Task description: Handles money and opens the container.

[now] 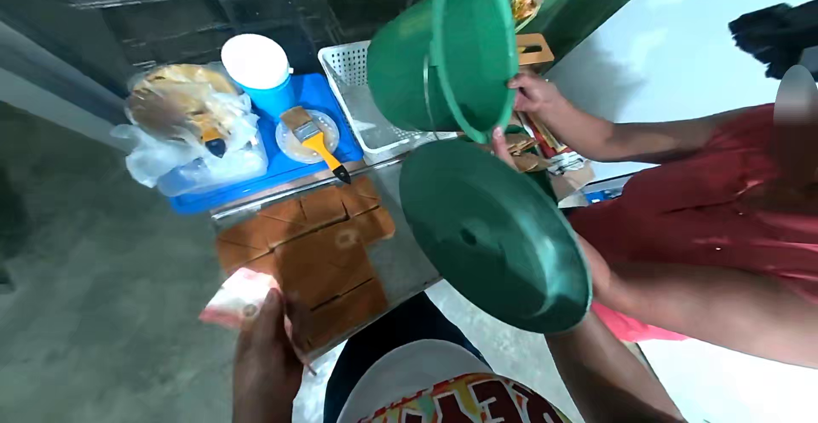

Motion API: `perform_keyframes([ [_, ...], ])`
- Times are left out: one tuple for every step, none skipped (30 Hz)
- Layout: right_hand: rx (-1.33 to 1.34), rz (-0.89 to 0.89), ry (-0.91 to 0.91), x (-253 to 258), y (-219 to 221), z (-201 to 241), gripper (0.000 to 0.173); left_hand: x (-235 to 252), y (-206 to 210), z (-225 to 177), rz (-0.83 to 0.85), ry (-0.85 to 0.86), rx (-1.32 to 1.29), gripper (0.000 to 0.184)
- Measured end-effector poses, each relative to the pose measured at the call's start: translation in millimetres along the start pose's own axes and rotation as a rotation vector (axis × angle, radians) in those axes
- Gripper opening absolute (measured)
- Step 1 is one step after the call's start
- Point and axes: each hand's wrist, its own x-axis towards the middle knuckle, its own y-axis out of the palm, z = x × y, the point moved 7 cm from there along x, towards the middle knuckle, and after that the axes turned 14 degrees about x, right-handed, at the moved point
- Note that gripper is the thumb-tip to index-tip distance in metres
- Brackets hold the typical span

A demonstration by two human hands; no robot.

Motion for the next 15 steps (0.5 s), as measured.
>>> perform_keyframes([
  [-0.121,0.099,-0.135,-8.6,-0.9,-20.9,0.032,0.0,4.7,1.2,0.024,0.0,-0.005,0.035],
  [-0.144,0.165,-0.144,-15.7,0.9,-42.9,0.03,-1.2,9.1,1.6,0.065,0.008,-0.019,0.029],
  [-0.176,0.231,-0.139,-21.0,3.4,-70.7,0.023,-3.4,14.0,1.2,0.133,0.02,-0.042,0.025],
  [-0.25,0.293,-0.145,-22.0,7.7,-91.1,0.022,-5.4,19.4,-0.5,0.229,0.033,-0.071,0.027],
  [-0.362,0.324,-0.178,-21.0,13.8,-100.8,0.024,-6.9,23.7,-2.2,0.33,0.045,-0.097,0.029],
  [-0.492,0.319,-0.23,-18.9,21.4,-103.1,0.026,-8.1,26.7,-3.8,0.384,0.046,-0.119,0.029],
  [-0.612,0.29,-0.295,-15.9,29.5,-101.7,0.028,-9.5,29.8,-7.1,0.433,0.051,-0.136,0.029],
  [-0.709,0.247,-0.367,-11.2,37.7,-98.7,0.029,-10.5,32.8,-11.0,0.469,0.047,-0.156,0.03],
  [-0.777,0.202,-0.426,-4.3,45.0,-95.5,0.029,-11.3,36.4,-15.6,0.496,0.045,-0.169,0.03],
  [-0.811,0.165,-0.455,4.7,51.3,-92.2,0.029,-10.8,37.1,-17.6,0.482,0.036,-0.165,0.031],
  [-0.82,0.137,-0.457,15.8,56.3,-89.1,0.029,-9.5,36.2,-18.1,0.444,0.028,-0.149,0.031],
  [-0.816,0.12,-0.448,29.0,60.5,-86.3,0.028,-7.5,33.0,-16.5,0.392,0.026,-0.124,0.03],
  [-0.807,0.109,-0.436,44.3,64.1,-82.7,0.026,-5.5,29.3,-14.5,0.345,0.029,-0.083,0.031],
  [-0.805,0.101,-0.424,61.5,67.1,-78.3,0.026,-4.8,27.6,-14.7,0.346,0.04,-0.055,0.033],
  [-0.814,0.094,-0.398,80.8,69.7,-73.4,0.026,-4.4,26.2,-15.7,0.322,0.044,-0.032,0.033],
])
